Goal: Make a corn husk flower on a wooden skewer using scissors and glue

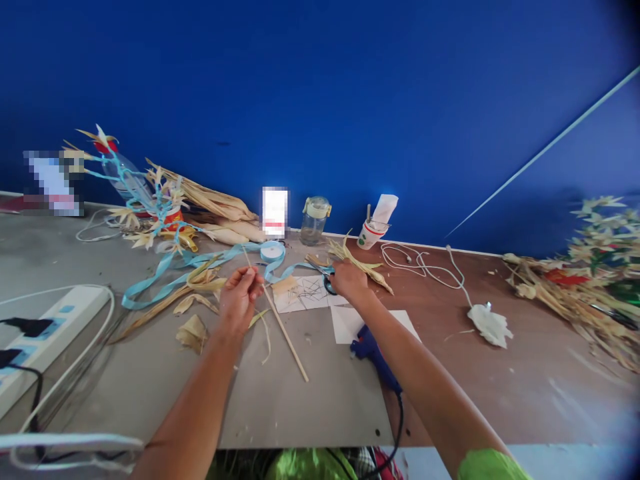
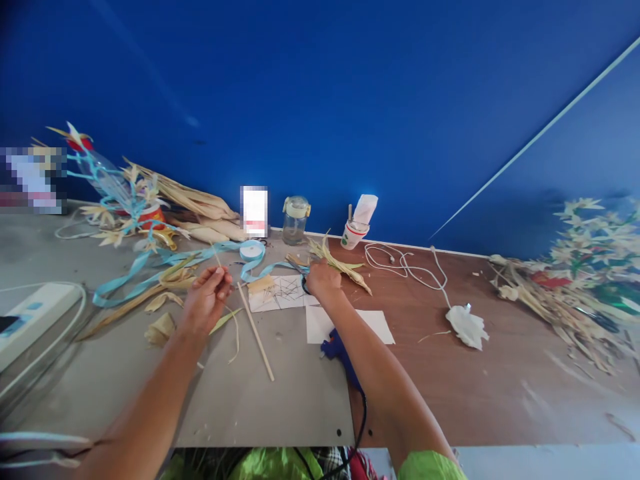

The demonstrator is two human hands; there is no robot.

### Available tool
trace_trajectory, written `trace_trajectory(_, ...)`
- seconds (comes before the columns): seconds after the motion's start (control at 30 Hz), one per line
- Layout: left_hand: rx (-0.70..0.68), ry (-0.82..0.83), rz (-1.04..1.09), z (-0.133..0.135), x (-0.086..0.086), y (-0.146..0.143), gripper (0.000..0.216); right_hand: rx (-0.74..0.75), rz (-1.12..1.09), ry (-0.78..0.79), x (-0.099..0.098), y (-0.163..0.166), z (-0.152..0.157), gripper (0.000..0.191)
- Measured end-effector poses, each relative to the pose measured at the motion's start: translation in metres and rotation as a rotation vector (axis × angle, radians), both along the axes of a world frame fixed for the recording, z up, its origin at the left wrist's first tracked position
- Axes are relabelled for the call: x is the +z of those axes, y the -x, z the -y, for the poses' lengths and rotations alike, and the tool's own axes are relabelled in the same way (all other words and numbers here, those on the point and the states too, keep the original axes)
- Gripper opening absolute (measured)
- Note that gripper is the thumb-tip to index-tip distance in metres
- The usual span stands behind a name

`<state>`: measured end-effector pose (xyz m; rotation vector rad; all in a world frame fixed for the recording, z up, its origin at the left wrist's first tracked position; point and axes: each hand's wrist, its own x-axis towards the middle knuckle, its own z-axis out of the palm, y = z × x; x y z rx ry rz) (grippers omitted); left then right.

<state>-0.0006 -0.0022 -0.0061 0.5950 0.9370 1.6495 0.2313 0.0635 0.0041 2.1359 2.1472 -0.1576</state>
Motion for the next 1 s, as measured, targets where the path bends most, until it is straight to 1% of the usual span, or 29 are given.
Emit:
trace_trajectory(0.07, 0.092, -0.004, 0.024, -0.002, 0.0, 0.003, 0.019, 0.019, 0.003, 0.036, -0.001, 0.001, 0.001, 0.034)
trace_trajectory(0.17, 0.137, 0.018, 0.033, -0.003, -0.001, 0.006, 0.019, 0.051, 0.002, 0.096, 0.0, 0.002, 0.003, 0.033)
trace_trajectory(0.3, 0.11, 0.024, 0.014, -0.003, -0.003, 0.005, 0.021, 0.061, -0.004, 0.112, 0.001, 0.003, 0.004, 0.037)
trace_trajectory(0.4, 0.082, 0.033, 0.009, -0.003, -0.005, 0.004, 0.021, 0.05, -0.029, 0.119, 0.001, 0.001, 0.004, 0.031)
trace_trajectory(0.5, 0.059, 0.037, 0.011, -0.003, -0.007, 0.003, 0.021, 0.031, -0.079, 0.089, 0.003, -0.003, 0.004, 0.028)
trace_trajectory(0.6, 0.047, 0.033, 0.002, -0.003, -0.007, 0.002, 0.021, 0.018, -0.138, 0.034, 0.008, -0.007, 0.007, 0.034)
trace_trajectory(0.67, 0.033, 0.031, -0.008, -0.003, -0.007, 0.0, 0.02, 0.003, -0.267, -0.029, 0.014, -0.009, 0.009, 0.037)
trace_trajectory(0.7, 0.022, 0.029, -0.016, -0.002, -0.007, -0.001, 0.02, -0.008, -0.377, -0.063, 0.018, -0.01, 0.01, 0.039)
trace_trajectory(0.77, -0.006, 0.024, -0.044, -0.002, -0.007, -0.002, 0.018, -0.03, -0.661, -0.123, 0.028, -0.008, 0.014, 0.044)
trace_trajectory(0.83, -0.04, 0.022, -0.075, -0.001, -0.006, -0.003, 0.017, -0.027, -0.932, -0.129, 0.039, -0.003, 0.019, 0.05)
trace_trajectory(0.87, -0.057, 0.023, -0.087, 0.0, -0.006, -0.003, 0.017, -0.011, -1.045, -0.108, 0.043, 0.002, 0.022, 0.05)
trace_trajectory(0.93, -0.093, 0.026, -0.104, 0.0, -0.006, -0.003, 0.018, 0.043, -1.205, -0.013, 0.049, 0.013, 0.029, 0.048)
trace_trajectory(1.0, -0.131, 0.03, -0.122, 0.001, -0.005, -0.003, 0.02, 0.134, -1.251, 0.126, 0.048, 0.026, 0.036, 0.047)
